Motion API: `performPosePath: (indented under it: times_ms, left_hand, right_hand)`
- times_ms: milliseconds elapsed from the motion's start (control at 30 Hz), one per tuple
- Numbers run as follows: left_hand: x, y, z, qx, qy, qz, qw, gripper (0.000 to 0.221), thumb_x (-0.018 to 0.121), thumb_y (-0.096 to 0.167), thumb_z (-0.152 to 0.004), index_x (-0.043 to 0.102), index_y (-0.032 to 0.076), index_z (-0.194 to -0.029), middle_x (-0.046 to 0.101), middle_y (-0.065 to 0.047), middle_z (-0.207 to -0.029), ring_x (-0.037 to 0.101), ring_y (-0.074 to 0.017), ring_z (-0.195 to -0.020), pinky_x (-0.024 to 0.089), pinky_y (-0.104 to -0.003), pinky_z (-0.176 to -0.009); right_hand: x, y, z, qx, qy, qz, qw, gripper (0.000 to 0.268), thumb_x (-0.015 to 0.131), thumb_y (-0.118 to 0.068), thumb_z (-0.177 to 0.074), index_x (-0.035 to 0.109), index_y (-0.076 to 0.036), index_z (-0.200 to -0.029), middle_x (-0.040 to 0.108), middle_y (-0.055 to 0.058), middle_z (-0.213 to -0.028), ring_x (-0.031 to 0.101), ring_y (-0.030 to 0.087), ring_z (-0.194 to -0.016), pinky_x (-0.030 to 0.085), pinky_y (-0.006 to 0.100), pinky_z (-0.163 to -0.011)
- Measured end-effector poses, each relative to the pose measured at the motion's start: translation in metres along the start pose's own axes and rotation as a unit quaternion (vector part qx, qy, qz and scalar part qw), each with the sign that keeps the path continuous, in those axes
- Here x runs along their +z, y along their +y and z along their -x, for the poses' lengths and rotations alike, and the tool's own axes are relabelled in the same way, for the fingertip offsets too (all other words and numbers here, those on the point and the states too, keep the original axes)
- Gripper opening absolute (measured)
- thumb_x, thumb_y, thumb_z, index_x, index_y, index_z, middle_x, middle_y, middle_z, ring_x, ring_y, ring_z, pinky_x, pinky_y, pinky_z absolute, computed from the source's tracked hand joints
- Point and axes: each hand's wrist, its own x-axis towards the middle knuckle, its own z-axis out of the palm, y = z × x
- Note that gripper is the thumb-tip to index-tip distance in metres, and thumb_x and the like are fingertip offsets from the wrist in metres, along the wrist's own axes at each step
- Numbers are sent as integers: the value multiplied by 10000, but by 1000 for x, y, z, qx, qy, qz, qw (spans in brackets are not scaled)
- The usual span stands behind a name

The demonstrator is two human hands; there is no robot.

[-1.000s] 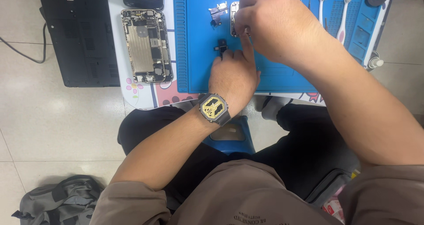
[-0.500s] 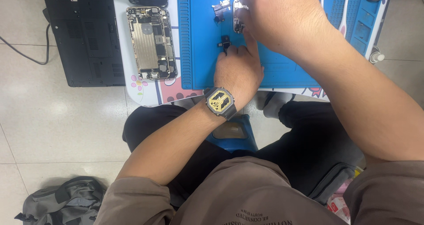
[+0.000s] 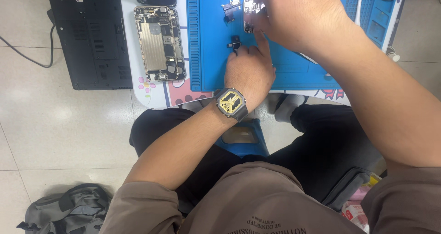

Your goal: The person uses tweezers to handle small components on a blue work mat, then picks up a disassembled smartphone chassis. They use a screwdriver to tighten screws on the phone's internal frame and continue to manipulate small parts with their hands.

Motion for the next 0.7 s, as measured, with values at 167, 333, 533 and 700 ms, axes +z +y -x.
performPosePath:
  times_ms: [167, 333, 533, 700]
  left_hand:
    - [1, 0, -1, -7, -6, -2, 1000, 1206, 899, 631, -910, 350, -75, -1719, 813, -59, -1039, 751, -295, -1032, 616, -462, -843]
    - [-1, 2, -2, -10, -15, 14, 1000, 1209, 915, 610, -918, 324, -72, -1723, 830, -104, -1086, 760, -310, -993, 618, -465, -810]
    - [-3, 1, 1, -4, 15, 1, 1000, 1105, 933, 614, -886, 442, -25, -1642, 805, -66, -988, 760, -302, -973, 611, -442, -819]
    - [-8, 1, 1, -6, 9, 5, 1000, 1125, 930, 605, -901, 416, -39, -1667, 815, -82, -1026, 767, -306, -985, 619, -448, -839]
  right_hand:
    - [-15, -7, -2, -16, 9, -51, 999, 481, 913, -289, -917, 836, -169, -1377, 792, 51, -1334, 753, 303, -1198, 644, 434, -624]
    - [17, 3, -2, 3, 31, 122, 992, 387, 794, -343, -1134, 686, -280, -769, 535, -87, -647, 537, 127, -617, 367, 295, -480]
    - [-16, -12, -4, 33, -42, 23, 998, 408, 792, -564, -1217, 848, -191, -1063, 803, 7, -951, 801, 228, -898, 610, 353, -578]
    - [-8, -8, -5, 8, 22, 21, 1000, 244, 856, -349, -966, 869, -282, -1200, 805, -36, -1073, 793, 225, -947, 593, 375, -519]
